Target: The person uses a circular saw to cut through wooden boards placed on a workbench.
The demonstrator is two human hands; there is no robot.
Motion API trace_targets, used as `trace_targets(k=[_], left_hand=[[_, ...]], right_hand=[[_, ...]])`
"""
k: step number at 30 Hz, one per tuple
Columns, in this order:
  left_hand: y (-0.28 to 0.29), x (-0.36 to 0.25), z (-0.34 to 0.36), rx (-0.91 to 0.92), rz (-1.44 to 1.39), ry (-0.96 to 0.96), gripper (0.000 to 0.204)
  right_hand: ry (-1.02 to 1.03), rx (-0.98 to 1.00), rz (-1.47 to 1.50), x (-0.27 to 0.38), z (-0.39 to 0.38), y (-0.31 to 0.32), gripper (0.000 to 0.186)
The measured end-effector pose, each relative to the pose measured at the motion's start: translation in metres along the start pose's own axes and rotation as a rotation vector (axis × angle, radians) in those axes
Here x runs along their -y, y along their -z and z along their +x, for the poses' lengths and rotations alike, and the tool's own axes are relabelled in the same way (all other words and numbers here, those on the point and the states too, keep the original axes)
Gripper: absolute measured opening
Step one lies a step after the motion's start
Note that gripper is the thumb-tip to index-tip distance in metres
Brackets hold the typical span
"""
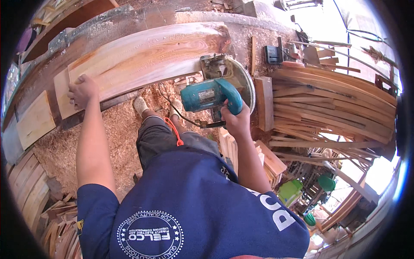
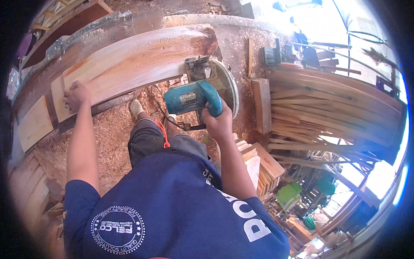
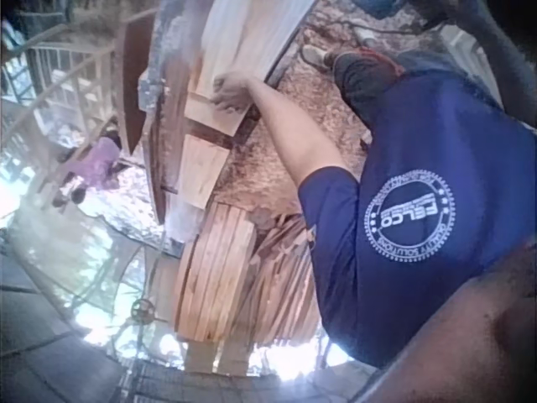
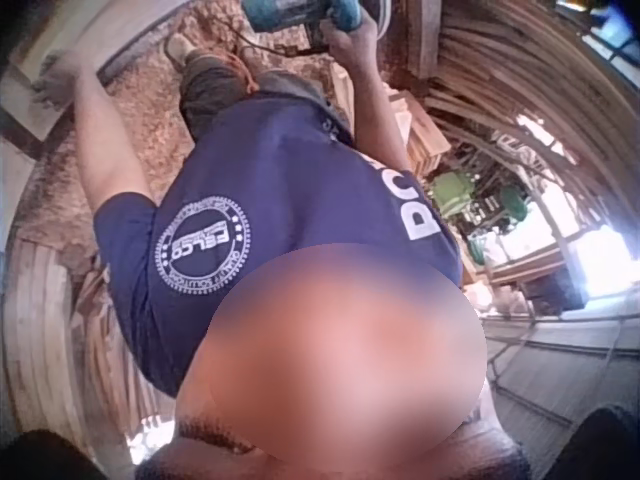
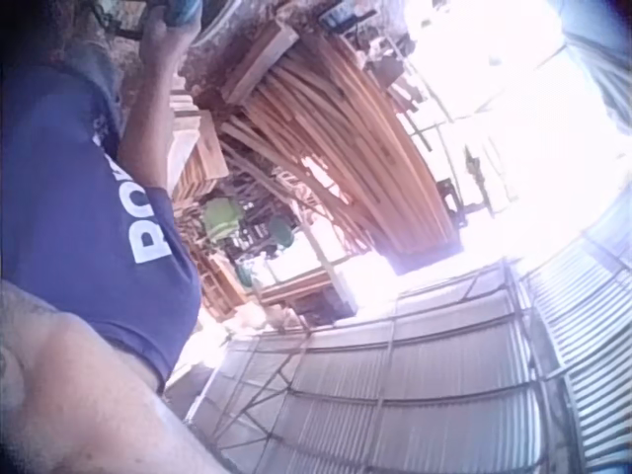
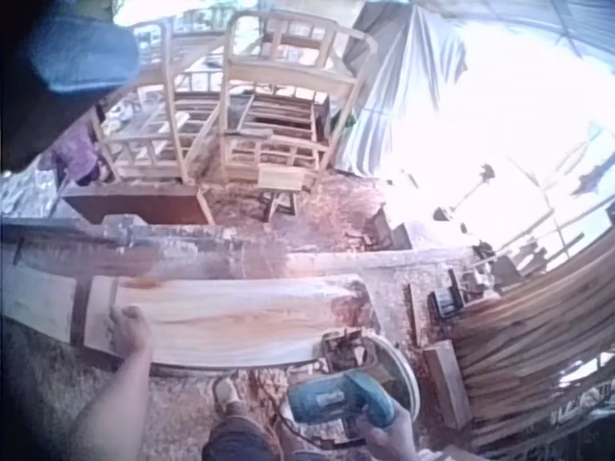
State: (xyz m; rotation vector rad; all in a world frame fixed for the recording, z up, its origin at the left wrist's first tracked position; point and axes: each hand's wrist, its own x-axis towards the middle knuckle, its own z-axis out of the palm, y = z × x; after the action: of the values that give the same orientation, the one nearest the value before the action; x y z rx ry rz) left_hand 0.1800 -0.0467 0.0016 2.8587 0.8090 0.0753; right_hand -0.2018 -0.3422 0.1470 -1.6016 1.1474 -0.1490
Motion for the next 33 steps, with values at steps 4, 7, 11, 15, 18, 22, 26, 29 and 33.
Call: trace_targets(k=[4, 7, 11, 15, 18, 22, 26, 29, 33], left_hand=[[-0.001, 0.000, -0.001, -0.010, -0.004, -0.007, 0.069], [-0.002, 0.002, 0.002, -0.006, -0.008, -0.008, 0.070], [-0.001, 0.000, 0.000, -0.018, 0.000, 0.000, 0.070], [0.001, -0.002, 0.001, 0.012, 0.009, 0.008, 0.071], [0.001, -0.003, 0.000, 0.011, 0.008, 0.013, 0.072], [0.002, -0.003, 0.001, 0.027, 0.024, 0.022, 0.072], [0.002, -0.004, 0.000, 0.006, 0.038, 0.016, 0.068], [0.001, -0.004, -0.001, 0.007, 0.028, 0.015, 0.071], [0.001, -0.004, -0.001, -0.006, 0.028, 0.013, 0.069]], right_hand=[[0.035, 0.004, 0.000, -0.012, 0.004, 0.003, 0.013], [0.002, 0.003, 0.037, -0.006, 0.002, 0.000, 0.013], [-0.002, 0.009, 0.031, -0.003, 0.002, 0.000, 0.013], [-0.006, -0.003, 0.025, -0.008, 0.002, -0.001, 0.014], [0.006, -0.010, 0.008, -0.012, 0.002, -0.001, 0.014], [-0.009, -0.003, 0.011, -0.007, 0.001, -0.002, 0.015], [-0.001, -0.011, -0.001, -0.011, 0.002, -0.003, 0.015], [-0.007, -0.029, 0.012, -0.012, 0.002, -0.003, 0.014], [-0.017, -0.020, 0.008, -0.014, 0.003, -0.003, 0.014]])
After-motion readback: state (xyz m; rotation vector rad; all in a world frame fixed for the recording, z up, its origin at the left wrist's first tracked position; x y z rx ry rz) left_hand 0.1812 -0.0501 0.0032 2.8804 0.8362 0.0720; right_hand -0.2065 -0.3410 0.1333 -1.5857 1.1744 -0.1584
